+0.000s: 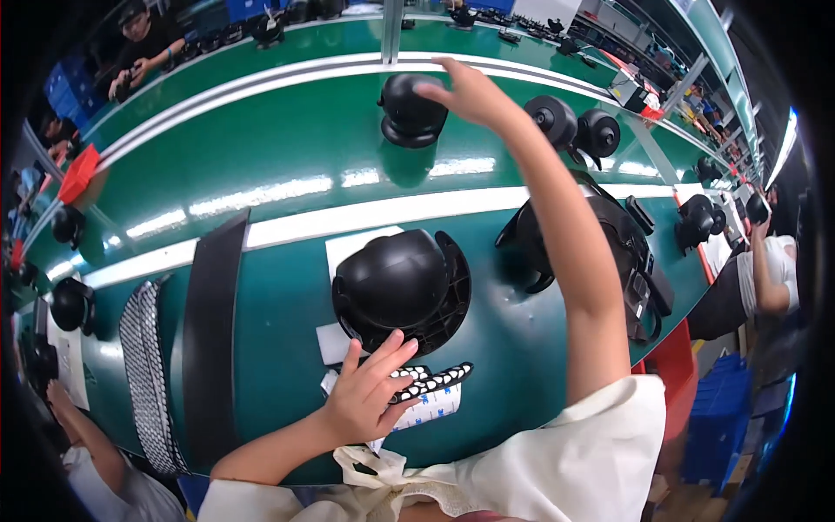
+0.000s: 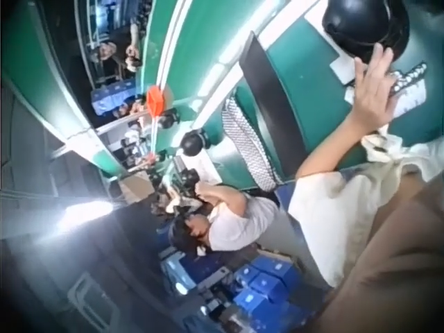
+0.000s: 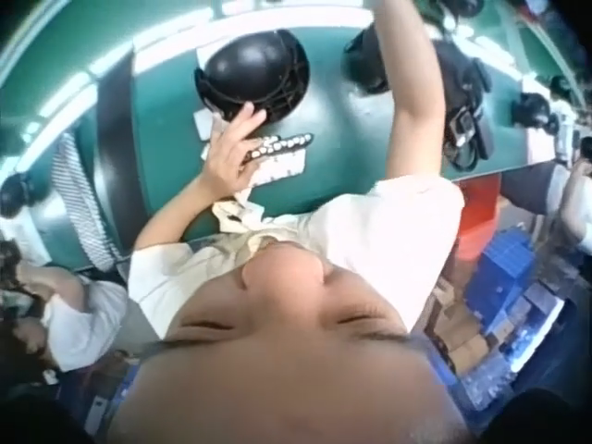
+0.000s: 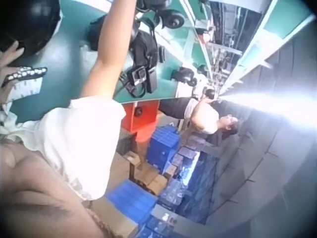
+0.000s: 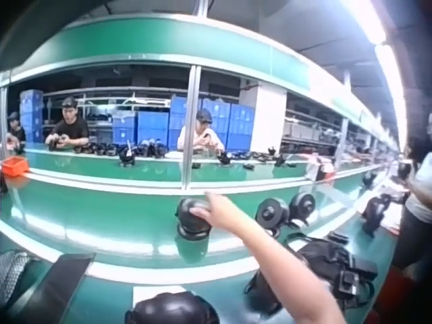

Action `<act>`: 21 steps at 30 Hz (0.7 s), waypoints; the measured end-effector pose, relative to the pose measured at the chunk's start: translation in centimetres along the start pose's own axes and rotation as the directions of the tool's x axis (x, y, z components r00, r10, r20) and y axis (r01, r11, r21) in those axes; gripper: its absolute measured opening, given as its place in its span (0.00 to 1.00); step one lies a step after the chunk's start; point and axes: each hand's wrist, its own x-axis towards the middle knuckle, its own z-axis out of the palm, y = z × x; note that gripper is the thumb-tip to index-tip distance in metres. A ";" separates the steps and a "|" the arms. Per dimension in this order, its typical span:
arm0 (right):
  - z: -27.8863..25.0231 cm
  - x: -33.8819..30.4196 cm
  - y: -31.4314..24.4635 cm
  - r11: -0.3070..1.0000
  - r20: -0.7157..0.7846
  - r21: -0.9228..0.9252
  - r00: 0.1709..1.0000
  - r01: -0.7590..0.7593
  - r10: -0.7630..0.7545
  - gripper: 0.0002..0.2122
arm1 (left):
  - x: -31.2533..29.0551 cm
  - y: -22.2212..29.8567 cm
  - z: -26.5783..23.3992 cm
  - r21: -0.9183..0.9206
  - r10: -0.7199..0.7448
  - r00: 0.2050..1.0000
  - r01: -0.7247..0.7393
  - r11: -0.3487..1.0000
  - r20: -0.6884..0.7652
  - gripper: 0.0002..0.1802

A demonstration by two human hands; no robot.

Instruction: Assembling small components and seals onto a black spherical housing at a factory assembly line.

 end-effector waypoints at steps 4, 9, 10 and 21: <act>6.7 3.0 4.8 0.962 0.411 -0.145 0.870 -0.232 0.272 0.58 | -0.6 -0.4 0.3 0.054 0.026 1.000 -0.026 0.998 0.014 0.12; 6.1 1.7 5.5 0.977 0.232 0.010 0.951 -0.212 0.204 0.43 | -0.7 -0.2 0.7 0.053 0.053 0.999 -0.054 0.997 0.012 0.11; 5.6 1.5 5.7 0.977 0.283 0.019 0.939 -0.211 0.197 0.42 | -0.7 -0.2 0.7 0.052 0.058 0.998 -0.059 0.997 0.015 0.11; -5.3 -6.8 0.3 0.957 0.596 0.253 0.756 0.141 -0.269 0.40 | -0.8 -0.5 0.7 0.011 0.015 1.000 -0.015 1.000 0.000 0.13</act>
